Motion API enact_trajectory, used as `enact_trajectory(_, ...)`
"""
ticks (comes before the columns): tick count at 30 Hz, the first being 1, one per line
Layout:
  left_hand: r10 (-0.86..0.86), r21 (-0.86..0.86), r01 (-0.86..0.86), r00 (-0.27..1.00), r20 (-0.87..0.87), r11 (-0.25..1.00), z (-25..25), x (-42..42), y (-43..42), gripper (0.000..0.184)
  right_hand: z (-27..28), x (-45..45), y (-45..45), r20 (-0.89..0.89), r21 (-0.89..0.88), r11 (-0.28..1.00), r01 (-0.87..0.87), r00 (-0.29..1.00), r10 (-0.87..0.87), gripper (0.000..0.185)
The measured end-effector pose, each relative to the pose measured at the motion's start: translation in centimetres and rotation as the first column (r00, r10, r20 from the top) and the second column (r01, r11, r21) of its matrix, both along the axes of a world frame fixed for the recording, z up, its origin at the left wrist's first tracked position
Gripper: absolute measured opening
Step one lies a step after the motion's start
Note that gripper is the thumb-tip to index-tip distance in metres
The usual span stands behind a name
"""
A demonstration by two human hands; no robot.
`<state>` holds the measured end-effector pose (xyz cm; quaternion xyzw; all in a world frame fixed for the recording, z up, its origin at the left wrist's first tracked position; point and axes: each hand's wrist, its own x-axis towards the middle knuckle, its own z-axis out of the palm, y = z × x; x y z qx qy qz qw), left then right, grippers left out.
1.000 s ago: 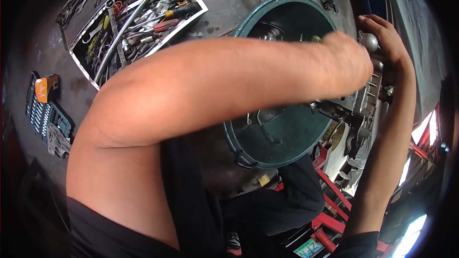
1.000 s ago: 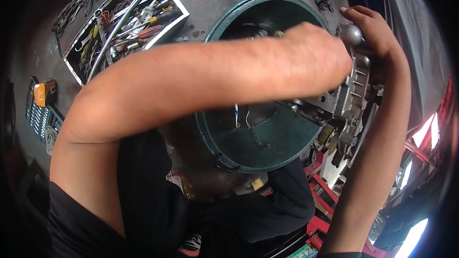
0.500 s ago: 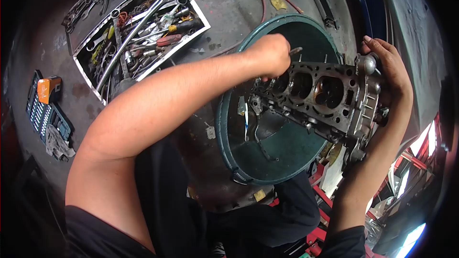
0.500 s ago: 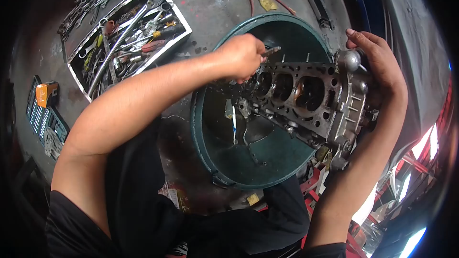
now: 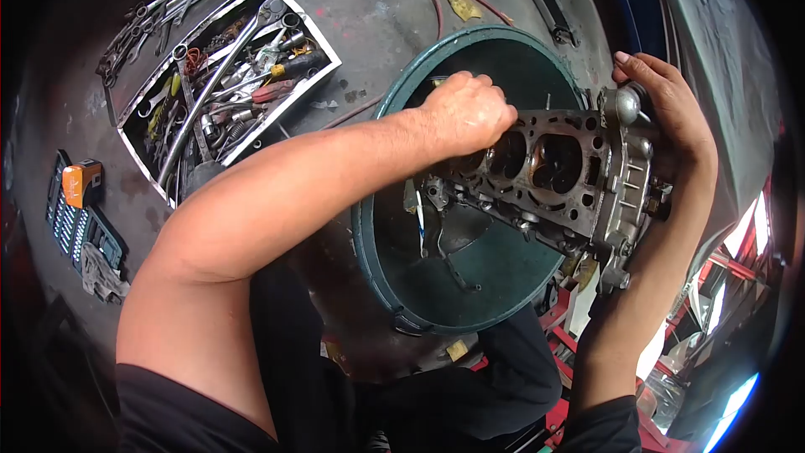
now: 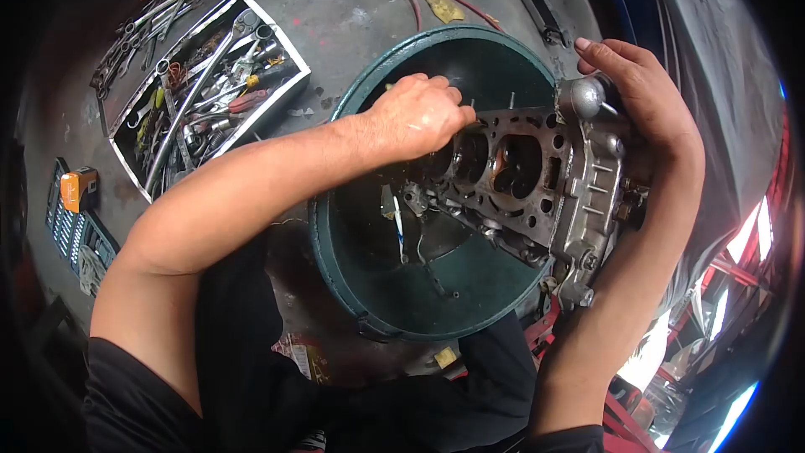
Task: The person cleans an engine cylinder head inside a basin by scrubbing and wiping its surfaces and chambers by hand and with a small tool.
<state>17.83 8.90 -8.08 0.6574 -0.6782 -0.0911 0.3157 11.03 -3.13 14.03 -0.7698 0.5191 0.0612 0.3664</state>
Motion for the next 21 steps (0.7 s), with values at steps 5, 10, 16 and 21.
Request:
enact_trajectory(5, -0.006, -0.050, 0.018, 0.972, 0.237, 0.999, 0.6, 0.0, -0.5, 0.011, 0.1, -0.2, -1.2, -0.091, -0.060, 0.995, -0.084, 0.993, 0.078, 0.038)
enact_trajectory(10, 0.110, -0.209, -0.054, 0.958, 0.266, 0.976, -2.1, -0.2, 0.5, 0.011, 0.3, 0.1, -1.4, -0.131, -0.066, 0.993, -0.099, 0.987, 0.089, 0.042)
enact_trajectory(16, 0.065, -0.175, -0.012, 0.952, 0.301, 0.985, -0.7, -0.1, 0.1, 0.014, 0.3, -0.1, -2.6, -0.187, -0.114, 0.978, -0.176, 0.970, 0.153, 0.043)
enact_trajectory(21, -0.067, 0.084, 0.068, 0.998, -0.017, 0.994, -0.1, 1.1, -0.5, 0.018, 0.2, -0.1, -1.5, -0.140, -0.099, 0.988, -0.122, 0.984, 0.108, 0.041)
